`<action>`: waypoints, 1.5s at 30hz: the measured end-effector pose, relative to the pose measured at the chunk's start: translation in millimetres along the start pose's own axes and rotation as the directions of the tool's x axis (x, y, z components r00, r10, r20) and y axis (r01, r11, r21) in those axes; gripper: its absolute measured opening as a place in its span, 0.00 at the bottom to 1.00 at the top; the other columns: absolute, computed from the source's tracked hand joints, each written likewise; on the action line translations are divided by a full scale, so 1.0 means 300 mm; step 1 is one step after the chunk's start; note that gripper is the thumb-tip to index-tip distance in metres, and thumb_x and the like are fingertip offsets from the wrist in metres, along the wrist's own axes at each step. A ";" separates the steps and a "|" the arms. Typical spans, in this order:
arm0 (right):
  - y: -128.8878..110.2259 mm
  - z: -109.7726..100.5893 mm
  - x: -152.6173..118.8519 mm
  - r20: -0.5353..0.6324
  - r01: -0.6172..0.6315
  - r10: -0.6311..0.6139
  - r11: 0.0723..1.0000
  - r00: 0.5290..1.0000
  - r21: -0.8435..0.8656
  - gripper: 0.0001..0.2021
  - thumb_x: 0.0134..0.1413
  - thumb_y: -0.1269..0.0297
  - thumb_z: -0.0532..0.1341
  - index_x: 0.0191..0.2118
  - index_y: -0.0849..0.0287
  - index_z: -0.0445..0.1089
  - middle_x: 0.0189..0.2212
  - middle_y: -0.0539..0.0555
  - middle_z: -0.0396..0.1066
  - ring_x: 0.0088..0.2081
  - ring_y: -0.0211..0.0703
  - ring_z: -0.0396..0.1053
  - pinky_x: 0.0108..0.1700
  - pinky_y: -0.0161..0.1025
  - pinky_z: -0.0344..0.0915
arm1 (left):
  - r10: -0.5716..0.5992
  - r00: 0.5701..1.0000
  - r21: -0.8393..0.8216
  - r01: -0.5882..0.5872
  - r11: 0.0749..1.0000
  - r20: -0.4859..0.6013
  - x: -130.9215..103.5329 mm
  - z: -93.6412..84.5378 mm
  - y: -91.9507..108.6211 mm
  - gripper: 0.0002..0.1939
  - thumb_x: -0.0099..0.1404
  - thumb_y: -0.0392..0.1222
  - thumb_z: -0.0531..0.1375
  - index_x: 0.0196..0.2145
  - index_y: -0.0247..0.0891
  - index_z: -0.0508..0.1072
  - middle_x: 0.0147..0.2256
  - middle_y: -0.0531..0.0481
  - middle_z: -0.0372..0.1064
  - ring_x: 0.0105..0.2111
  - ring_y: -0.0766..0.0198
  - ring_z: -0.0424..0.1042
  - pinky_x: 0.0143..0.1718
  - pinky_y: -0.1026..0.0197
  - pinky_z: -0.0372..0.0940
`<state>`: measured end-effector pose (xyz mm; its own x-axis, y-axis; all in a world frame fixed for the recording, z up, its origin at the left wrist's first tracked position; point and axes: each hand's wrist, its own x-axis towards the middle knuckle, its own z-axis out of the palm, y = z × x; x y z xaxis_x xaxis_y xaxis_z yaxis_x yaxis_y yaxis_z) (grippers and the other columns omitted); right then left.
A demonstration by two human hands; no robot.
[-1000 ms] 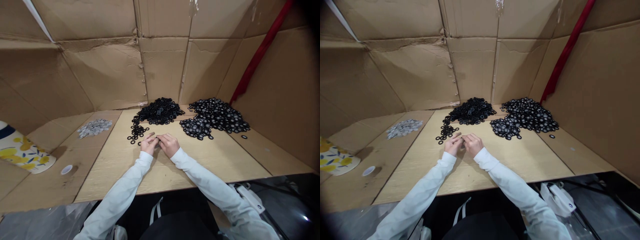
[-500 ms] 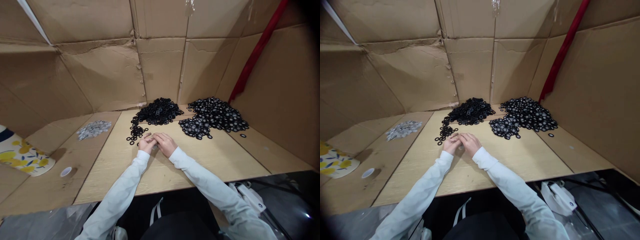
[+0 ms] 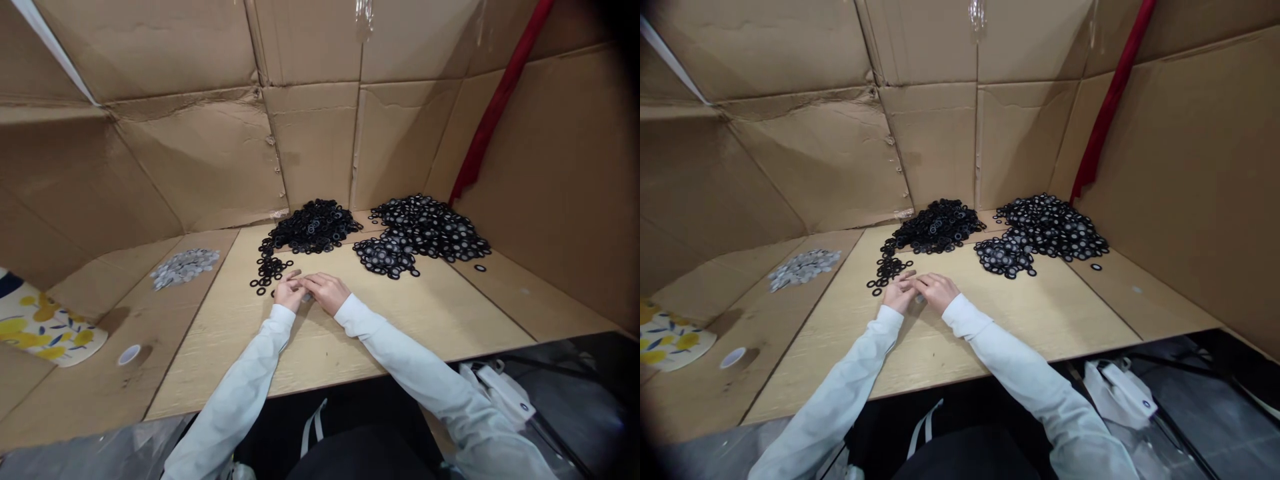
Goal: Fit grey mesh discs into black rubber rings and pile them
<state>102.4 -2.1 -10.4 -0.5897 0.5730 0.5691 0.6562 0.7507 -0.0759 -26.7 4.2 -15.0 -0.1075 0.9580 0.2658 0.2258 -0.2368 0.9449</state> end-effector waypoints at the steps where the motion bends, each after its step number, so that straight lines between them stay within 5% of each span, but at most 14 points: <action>1: 0.000 0.002 0.000 0.008 -0.008 0.008 1.000 1.000 0.000 0.13 0.49 0.72 0.50 0.43 0.60 0.62 0.39 0.56 0.66 0.41 0.39 0.62 0.42 0.36 0.60 | 0.008 1.000 0.006 -0.008 1.000 -0.009 -0.002 0.001 0.001 0.02 0.39 0.33 0.59 0.13 0.36 0.70 0.32 0.42 0.67 0.46 0.54 0.57 0.48 0.55 0.50; 5: -0.001 0.011 -0.003 0.024 -0.086 0.086 0.996 0.996 -0.012 0.13 0.49 0.73 0.50 0.42 0.62 0.62 0.38 0.57 0.67 0.40 0.40 0.63 0.40 0.35 0.60 | -0.001 0.999 0.004 0.001 1.000 -0.053 -0.008 0.008 0.003 0.06 0.39 0.33 0.59 0.10 0.36 0.67 0.37 0.41 0.64 0.46 0.55 0.58 0.46 0.57 0.52; 12: -0.022 0.006 -0.004 0.094 -0.203 0.212 0.974 0.973 -0.105 0.11 0.48 0.70 0.50 0.40 0.61 0.63 0.33 0.57 0.68 0.32 0.41 0.67 0.32 0.35 0.61 | -0.048 0.997 -0.050 0.045 0.998 -0.056 -0.007 0.015 -0.003 0.05 0.39 0.33 0.59 0.10 0.36 0.68 0.31 0.43 0.66 0.46 0.55 0.58 0.46 0.57 0.52; 23: -0.045 -0.004 0.006 0.159 -0.259 0.291 0.946 0.943 -0.193 0.09 0.50 0.69 0.49 0.33 0.65 0.64 0.29 0.61 0.67 0.29 0.43 0.67 0.28 0.36 0.61 | -0.111 0.992 -0.087 0.105 0.991 -0.064 -0.020 0.023 0.019 0.03 0.38 0.32 0.59 0.12 0.35 0.69 0.34 0.41 0.66 0.46 0.54 0.58 0.47 0.56 0.51; 26: -0.029 -0.005 0.002 0.121 -0.232 0.244 0.967 0.962 -0.108 0.10 0.48 0.69 0.52 0.37 0.64 0.63 0.32 0.59 0.67 0.33 0.42 0.67 0.33 0.36 0.63 | -0.121 0.991 -0.092 0.116 0.989 -0.054 -0.015 0.020 0.016 0.03 0.38 0.33 0.59 0.11 0.35 0.69 0.33 0.41 0.66 0.46 0.53 0.58 0.46 0.55 0.52; 31: 0.021 0.005 -0.008 0.012 -0.013 0.011 0.989 1.000 0.144 0.18 0.46 0.75 0.52 0.46 0.60 0.59 0.44 0.55 0.63 0.45 0.37 0.61 0.45 0.34 0.59 | -0.100 0.995 -0.119 0.096 0.988 -0.023 -0.014 0.014 0.016 0.04 0.38 0.34 0.60 0.11 0.35 0.69 0.27 0.42 0.67 0.47 0.53 0.58 0.46 0.55 0.53; 39: 0.044 0.007 -0.015 0.037 -0.118 0.115 0.989 0.993 0.091 0.14 0.44 0.71 0.55 0.41 0.59 0.65 0.37 0.53 0.69 0.38 0.38 0.66 0.39 0.34 0.61 | -0.090 0.996 -0.099 0.088 0.991 -0.015 -0.012 0.017 -0.001 0.02 0.37 0.35 0.61 0.12 0.36 0.70 0.24 0.44 0.67 0.46 0.54 0.59 0.47 0.56 0.51; 45: 0.029 0.003 -0.015 0.039 -0.178 0.178 0.984 0.983 -0.003 0.13 0.43 0.67 0.55 0.39 0.59 0.66 0.34 0.54 0.70 0.34 0.39 0.67 0.34 0.32 0.60 | -0.095 0.995 -0.087 0.091 0.992 -0.044 -0.012 0.021 -0.012 0.02 0.37 0.35 0.61 0.13 0.36 0.70 0.31 0.43 0.68 0.46 0.54 0.59 0.46 0.57 0.52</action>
<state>110.4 2.2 -14.3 -0.4813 0.7096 0.5146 0.7518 0.6360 -0.1739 -21.1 2.6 -20.6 -0.1710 0.9681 0.1831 0.1299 -0.1620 0.9782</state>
